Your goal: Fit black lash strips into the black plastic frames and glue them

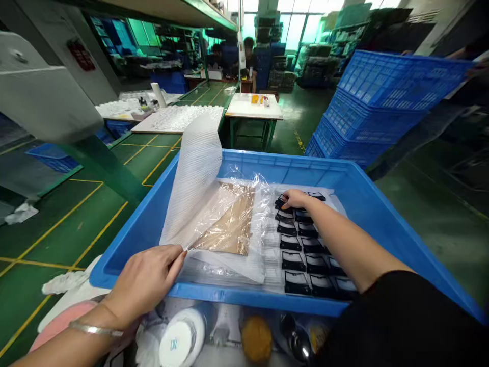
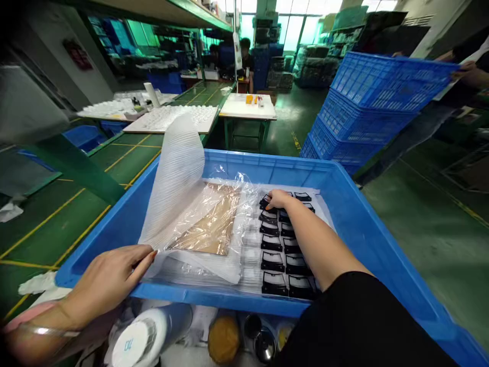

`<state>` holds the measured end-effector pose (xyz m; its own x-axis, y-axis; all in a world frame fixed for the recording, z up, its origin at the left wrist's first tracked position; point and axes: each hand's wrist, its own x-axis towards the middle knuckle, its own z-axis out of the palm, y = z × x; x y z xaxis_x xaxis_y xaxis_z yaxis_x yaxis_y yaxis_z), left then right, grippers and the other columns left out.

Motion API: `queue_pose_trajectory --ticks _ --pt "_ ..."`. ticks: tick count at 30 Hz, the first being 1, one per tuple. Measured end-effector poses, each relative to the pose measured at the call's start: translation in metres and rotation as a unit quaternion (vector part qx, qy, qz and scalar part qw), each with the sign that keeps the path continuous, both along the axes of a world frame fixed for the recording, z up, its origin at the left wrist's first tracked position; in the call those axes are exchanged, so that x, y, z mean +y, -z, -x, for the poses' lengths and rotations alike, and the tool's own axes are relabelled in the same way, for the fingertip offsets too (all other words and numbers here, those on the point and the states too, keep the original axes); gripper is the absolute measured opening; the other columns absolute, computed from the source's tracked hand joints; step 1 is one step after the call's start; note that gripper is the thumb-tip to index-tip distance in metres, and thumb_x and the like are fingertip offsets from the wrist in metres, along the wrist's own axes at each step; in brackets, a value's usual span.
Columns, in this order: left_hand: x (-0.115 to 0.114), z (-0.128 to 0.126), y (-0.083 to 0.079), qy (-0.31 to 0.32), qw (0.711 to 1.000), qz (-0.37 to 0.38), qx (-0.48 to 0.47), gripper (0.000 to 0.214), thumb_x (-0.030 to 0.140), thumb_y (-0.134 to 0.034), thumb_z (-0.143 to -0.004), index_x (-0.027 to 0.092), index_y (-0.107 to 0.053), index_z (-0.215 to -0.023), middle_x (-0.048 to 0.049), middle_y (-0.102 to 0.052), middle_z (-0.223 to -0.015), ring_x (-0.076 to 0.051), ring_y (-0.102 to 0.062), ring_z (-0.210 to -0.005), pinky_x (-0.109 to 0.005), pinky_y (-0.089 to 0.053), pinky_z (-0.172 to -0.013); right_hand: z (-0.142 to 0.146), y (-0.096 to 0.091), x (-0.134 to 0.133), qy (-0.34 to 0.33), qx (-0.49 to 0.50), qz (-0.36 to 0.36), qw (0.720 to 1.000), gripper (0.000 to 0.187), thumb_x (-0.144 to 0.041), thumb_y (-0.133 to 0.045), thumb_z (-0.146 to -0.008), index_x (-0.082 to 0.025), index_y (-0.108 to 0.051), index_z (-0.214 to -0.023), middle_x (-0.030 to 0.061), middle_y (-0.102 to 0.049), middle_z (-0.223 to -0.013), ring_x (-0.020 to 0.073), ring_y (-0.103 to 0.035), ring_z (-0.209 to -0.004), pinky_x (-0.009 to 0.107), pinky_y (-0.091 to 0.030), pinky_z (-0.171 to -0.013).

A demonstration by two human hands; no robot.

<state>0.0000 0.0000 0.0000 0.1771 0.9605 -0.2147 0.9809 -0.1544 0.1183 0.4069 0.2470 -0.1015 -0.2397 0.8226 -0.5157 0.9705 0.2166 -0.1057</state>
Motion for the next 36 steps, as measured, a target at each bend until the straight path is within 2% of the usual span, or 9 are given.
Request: queue_pose_trajectory --ticks 4,10,15,21,28,32,36 --pt "0.001 0.001 0.001 0.001 1.0 -0.007 0.001 0.042 0.044 -0.026 -0.096 0.023 -0.055 -0.076 -0.0025 -0.064 -0.08 -0.023 -0.06 -0.081 -0.033 -0.033 -0.067 -0.002 -0.014 -0.006 -0.012 0.018 0.014 1.0 0.027 -0.04 -0.059 -0.089 -0.014 -0.06 -0.094 0.0025 -0.061 -0.089 0.0172 -0.059 -0.08 0.033 -0.049 -0.075" --pt "0.001 0.0 0.001 0.003 1.0 -0.022 0.006 0.041 0.044 -0.027 -0.096 0.023 -0.055 -0.075 -0.0018 -0.064 -0.078 -0.023 -0.06 -0.079 -0.032 -0.032 -0.065 0.003 -0.033 -0.03 -0.026 0.017 0.05 0.998 0.023 -0.037 -0.061 -0.088 -0.014 -0.061 -0.091 0.0024 -0.061 -0.089 0.0161 -0.058 -0.079 0.032 -0.048 -0.074" --pt "0.0 0.0 0.001 0.008 0.999 -0.034 0.017 0.041 0.043 -0.027 -0.096 0.022 -0.052 -0.072 -0.0016 -0.063 -0.076 -0.023 -0.06 -0.078 -0.031 -0.031 -0.063 0.014 -0.025 -0.042 -0.018 -0.002 0.054 0.998 0.026 -0.036 -0.061 -0.089 -0.014 -0.06 -0.102 0.0048 -0.061 -0.099 0.0184 -0.059 -0.087 0.036 -0.049 -0.079" --pt "0.001 -0.001 0.001 0.01 0.999 -0.045 0.02 0.04 0.041 -0.028 -0.095 0.022 -0.054 -0.072 -0.0018 -0.064 -0.075 -0.023 -0.06 -0.077 -0.031 -0.03 -0.062 0.024 -0.011 -0.052 0.015 -0.039 0.007 0.999 0.037 -0.036 -0.06 -0.09 -0.016 -0.054 -0.12 0.0094 -0.057 -0.118 0.0227 -0.058 -0.102 0.042 -0.049 -0.087" --pt "0.001 -0.003 -0.001 0.013 0.999 -0.047 0.021 0.04 0.041 -0.027 -0.095 0.022 -0.055 -0.073 -0.0027 -0.065 -0.076 -0.024 -0.061 -0.077 -0.031 -0.03 -0.061 0.029 -0.014 -0.065 0.022 -0.06 0.005 0.998 0.032 -0.035 -0.058 -0.092 -0.015 -0.056 -0.116 0.0084 -0.058 -0.113 0.0211 -0.059 -0.097 0.04 -0.051 -0.083" --pt "0.001 -0.003 -0.003 0.015 0.998 -0.049 0.023 0.04 0.041 -0.027 -0.095 0.022 -0.053 -0.071 -0.0029 -0.065 -0.075 -0.024 -0.061 -0.076 -0.031 -0.029 -0.06 0.024 -0.021 -0.073 0.004 -0.059 0.021 0.998 0.028 -0.034 -0.057 -0.092 -0.015 -0.058 -0.112 0.0075 -0.06 -0.109 0.0194 -0.06 -0.093 0.038 -0.052 -0.08" --pt "0.002 -0.003 -0.001 0.017 0.998 -0.054 0.024 0.04 0.041 -0.026 -0.095 0.022 -0.052 -0.071 -0.0033 -0.065 -0.076 -0.025 -0.062 -0.077 -0.032 -0.029 -0.06 0.019 -0.02 -0.087 -0.023 -0.065 0.028 0.997 0.026 -0.033 -0.059 -0.091 -0.014 -0.059 -0.11 0.0075 -0.06 -0.109 0.0192 -0.061 -0.093 0.038 -0.053 -0.08"
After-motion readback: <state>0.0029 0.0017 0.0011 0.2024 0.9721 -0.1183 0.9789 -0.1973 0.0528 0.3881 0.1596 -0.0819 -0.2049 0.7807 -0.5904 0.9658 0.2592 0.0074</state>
